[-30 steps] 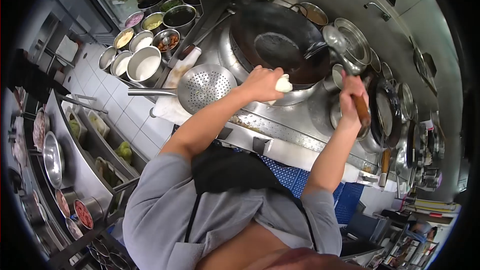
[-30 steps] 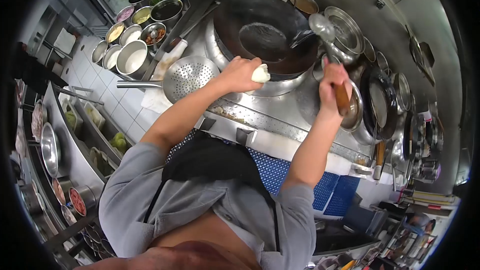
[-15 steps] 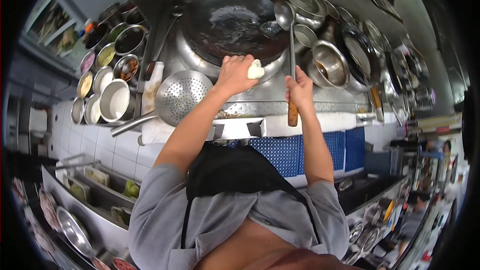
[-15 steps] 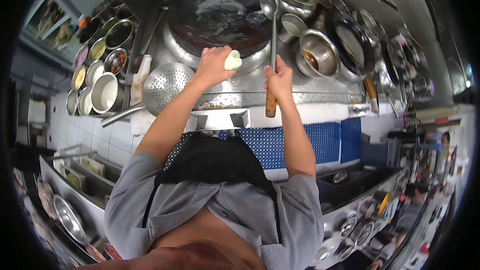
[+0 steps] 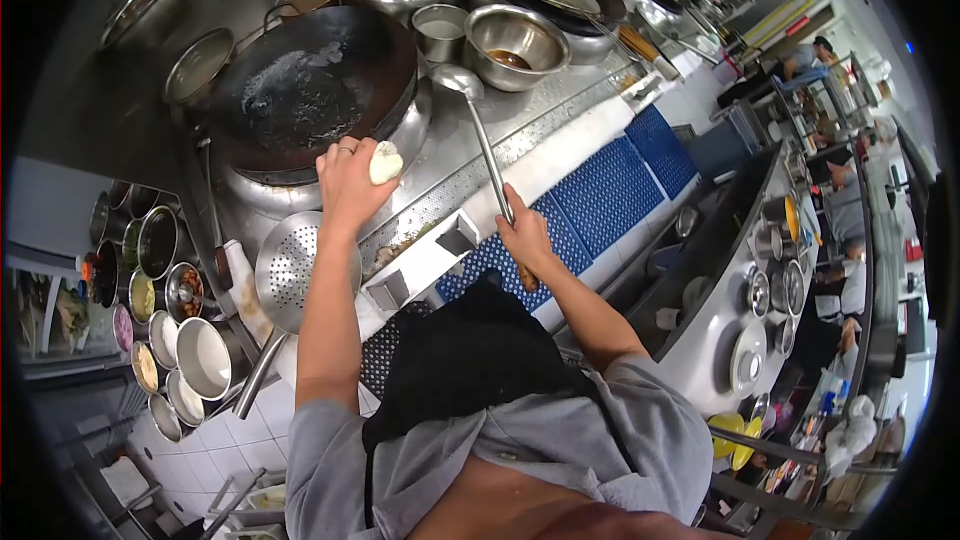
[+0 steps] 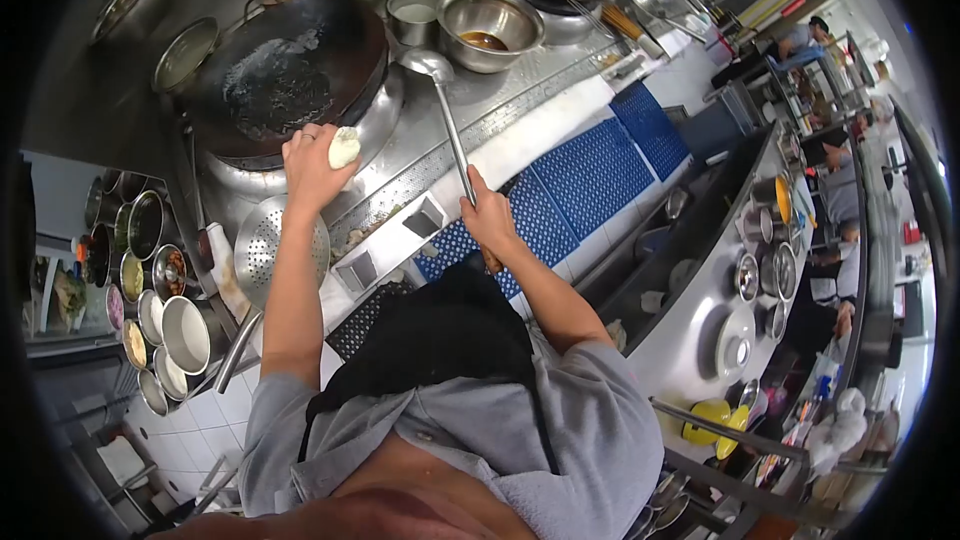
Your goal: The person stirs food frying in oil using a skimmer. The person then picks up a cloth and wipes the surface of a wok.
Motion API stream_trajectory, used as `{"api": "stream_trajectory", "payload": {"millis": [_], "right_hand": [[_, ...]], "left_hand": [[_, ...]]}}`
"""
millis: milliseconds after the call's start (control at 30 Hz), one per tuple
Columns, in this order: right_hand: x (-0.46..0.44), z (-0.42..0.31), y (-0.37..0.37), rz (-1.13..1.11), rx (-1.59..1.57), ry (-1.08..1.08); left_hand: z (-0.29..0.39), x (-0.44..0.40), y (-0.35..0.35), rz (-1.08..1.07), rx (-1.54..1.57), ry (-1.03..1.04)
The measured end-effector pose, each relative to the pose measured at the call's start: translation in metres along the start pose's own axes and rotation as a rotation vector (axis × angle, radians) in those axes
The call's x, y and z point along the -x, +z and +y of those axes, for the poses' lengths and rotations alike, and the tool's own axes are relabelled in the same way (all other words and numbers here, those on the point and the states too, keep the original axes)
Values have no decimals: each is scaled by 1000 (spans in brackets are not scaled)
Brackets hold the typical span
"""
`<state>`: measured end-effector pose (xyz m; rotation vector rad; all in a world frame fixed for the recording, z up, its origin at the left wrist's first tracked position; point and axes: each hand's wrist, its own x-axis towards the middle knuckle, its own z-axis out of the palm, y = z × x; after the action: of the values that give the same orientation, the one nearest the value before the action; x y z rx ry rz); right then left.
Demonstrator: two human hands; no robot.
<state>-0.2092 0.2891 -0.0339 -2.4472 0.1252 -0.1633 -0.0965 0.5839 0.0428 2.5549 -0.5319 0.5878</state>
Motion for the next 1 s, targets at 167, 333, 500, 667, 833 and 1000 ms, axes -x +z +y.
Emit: {"api": "stream_trajectory", "payload": {"millis": [167, 333, 500, 667, 833, 1000], "right_hand": [[-15, 44, 16, 53, 76, -71], [-23, 72, 20, 48, 82, -93], [9, 95, -28, 38, -56, -106], [90, 178, -88, 36, 52, 180], [204, 244, -141, 92, 439, 408], [305, 248, -163, 197, 662, 437]], "left_hand": [[-2, 2, 0, -19, -13, 10], [-2, -4, -1, 102, 290, -80], [-1, -7, 21, 164, 93, -263], [-9, -9, 28, 153, 38, -319], [-11, -11, 29, 114, -4, -382], [-22, -9, 37, 104, 2, -277]]}}
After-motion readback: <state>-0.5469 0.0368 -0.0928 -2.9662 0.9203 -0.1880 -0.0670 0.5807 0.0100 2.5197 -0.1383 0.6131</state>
